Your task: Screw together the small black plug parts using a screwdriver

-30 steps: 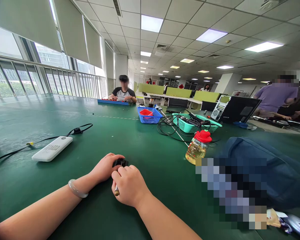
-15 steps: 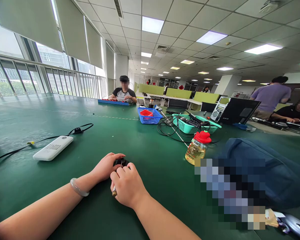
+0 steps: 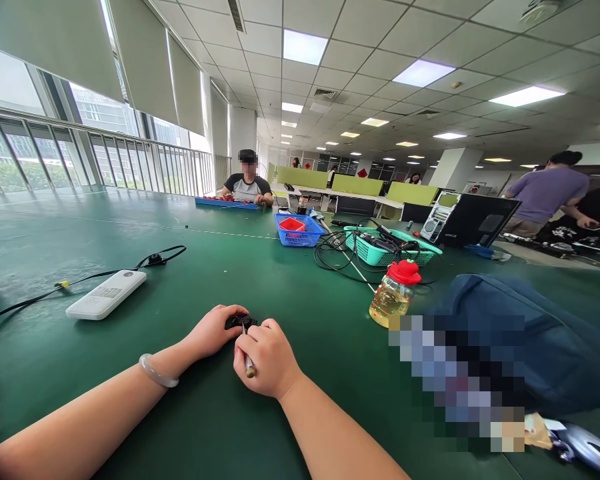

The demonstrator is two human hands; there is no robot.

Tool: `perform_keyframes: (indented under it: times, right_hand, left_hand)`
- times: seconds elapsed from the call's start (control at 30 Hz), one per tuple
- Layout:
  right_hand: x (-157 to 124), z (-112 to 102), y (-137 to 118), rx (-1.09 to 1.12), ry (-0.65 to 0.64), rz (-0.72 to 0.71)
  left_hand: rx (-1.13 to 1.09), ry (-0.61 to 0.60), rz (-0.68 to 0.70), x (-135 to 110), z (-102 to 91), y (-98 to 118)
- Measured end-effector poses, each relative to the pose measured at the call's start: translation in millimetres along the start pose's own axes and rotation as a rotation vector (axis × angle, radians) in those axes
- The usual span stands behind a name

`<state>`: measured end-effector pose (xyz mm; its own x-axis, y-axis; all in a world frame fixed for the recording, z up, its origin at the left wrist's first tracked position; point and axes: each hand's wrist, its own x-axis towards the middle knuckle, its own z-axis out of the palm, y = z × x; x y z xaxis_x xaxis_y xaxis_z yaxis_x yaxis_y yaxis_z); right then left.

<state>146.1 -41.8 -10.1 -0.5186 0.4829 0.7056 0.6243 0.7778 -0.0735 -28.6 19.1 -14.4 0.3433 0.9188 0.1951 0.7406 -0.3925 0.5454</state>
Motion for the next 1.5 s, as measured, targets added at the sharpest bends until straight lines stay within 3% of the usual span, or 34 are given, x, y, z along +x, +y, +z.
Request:
perform_keyframes:
  times: [0.1,0.33,0.47,0.67,1.2,1.5]
  right_hand:
    - [-3.4,3.1,-0.4,0.072,0.05,0.063]
    - [-4.8,15.5,-0.3,-0.066,0.004,-0.126]
    - [-3.0,10.7,4.4,-0.088,-0.009,-0.092]
    - [-3.2,-0.9,13.1,-0.06,-0.017,-0.23]
    - [-4.8,-6.1,11.1,-0.171,-0.141,-0.305]
    - [-4.2,-4.2,9.8,-0.197,-0.112,-0.261]
  left_hand:
    - [-0.003,0.003,-0.017,-0.2,0.2,-0.6]
    - [-0.021,0.013,-0.022,-1.2,0.7,0.1]
    - [-0.009,-0.002,-0.037,-0.9,0.7,0.7]
    - [-0.012,-0.004,-0.038,-0.5,1.2,0.5]
    - [-0.008,-0.012,0.005,-1.7,0.3,1.4]
    - [-0.002,-0.013,-0.002,-1.9,-0.9,3.7]
